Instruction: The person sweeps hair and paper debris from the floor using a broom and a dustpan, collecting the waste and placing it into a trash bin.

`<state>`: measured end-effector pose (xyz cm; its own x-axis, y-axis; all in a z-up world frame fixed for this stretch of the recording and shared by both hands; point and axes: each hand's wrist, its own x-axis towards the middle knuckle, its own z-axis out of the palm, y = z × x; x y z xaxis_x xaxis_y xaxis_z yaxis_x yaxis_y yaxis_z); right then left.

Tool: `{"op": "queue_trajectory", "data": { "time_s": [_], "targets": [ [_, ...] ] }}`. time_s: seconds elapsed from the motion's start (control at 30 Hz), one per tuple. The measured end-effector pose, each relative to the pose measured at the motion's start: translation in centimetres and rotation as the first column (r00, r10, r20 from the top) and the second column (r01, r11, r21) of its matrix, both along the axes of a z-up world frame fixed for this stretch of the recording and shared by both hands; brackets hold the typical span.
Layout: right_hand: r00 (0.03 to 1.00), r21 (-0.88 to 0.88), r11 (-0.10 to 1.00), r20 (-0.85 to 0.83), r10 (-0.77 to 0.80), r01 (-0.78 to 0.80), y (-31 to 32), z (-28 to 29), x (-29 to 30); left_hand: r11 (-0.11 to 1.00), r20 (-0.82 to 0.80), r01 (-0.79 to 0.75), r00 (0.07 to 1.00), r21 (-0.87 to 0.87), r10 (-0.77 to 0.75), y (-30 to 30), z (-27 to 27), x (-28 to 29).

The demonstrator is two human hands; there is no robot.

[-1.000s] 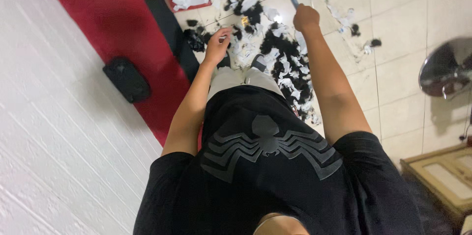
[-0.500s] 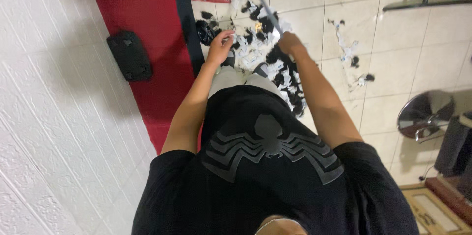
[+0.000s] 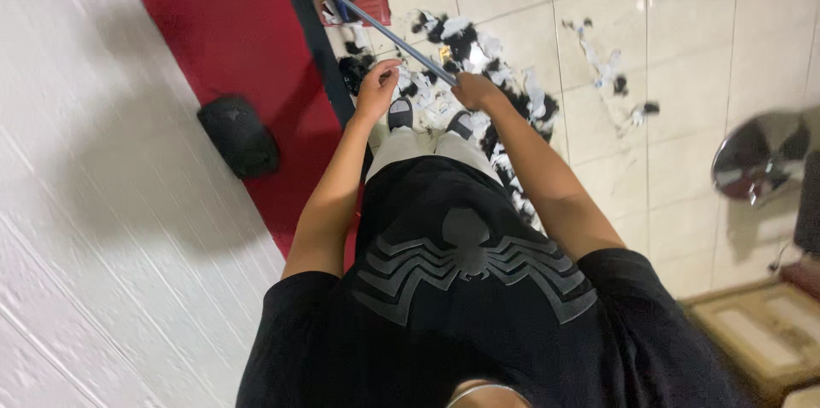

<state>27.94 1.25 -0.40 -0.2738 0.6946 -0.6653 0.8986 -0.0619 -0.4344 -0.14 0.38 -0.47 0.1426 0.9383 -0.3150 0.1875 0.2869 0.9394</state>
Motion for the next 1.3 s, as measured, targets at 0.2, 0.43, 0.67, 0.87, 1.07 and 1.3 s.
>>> {"op": "queue_trajectory", "data": {
  "time_s": [0.2,0.43,0.67,0.87,1.07,1.3],
  "targets": [
    [0.951,-0.211,0.928,0.022,-0.309,0.306,-2.7,6.1,3.5,0.987,0.033,0.157,0.987,0.034,-0.158,1.3,-0.7,3.3],
    [0.837,-0.17,0.827,-0.019,-0.547,0.537,-7.6,9.4,11.1,0.915,0.043,0.404,0.914,0.004,-0.404,2.2,0.5,13.9],
    [0.708,-0.083,0.719,-0.124,-0.695,0.69,-15.8,6.0,23.3,0.773,0.012,0.621,0.779,0.129,-0.627,-0.3,-0.5,25.4],
    [0.606,0.064,0.602,-0.097,-0.79,0.796,-24.0,2.3,33.6,0.651,0.047,0.759,0.651,-0.019,-0.758,-4.8,-2.0,38.7],
    [0.38,0.137,0.372,-0.038,-0.924,0.918,-34.1,2.9,40.5,0.451,0.019,0.892,0.451,0.012,-0.892,-9.9,0.4,51.2],
    [0.172,0.231,0.187,0.081,-0.982,0.955,-44.0,0.7,45.5,0.289,0.065,0.957,0.29,-0.025,-0.955,-13.8,2.8,58.8]
  ]
}}
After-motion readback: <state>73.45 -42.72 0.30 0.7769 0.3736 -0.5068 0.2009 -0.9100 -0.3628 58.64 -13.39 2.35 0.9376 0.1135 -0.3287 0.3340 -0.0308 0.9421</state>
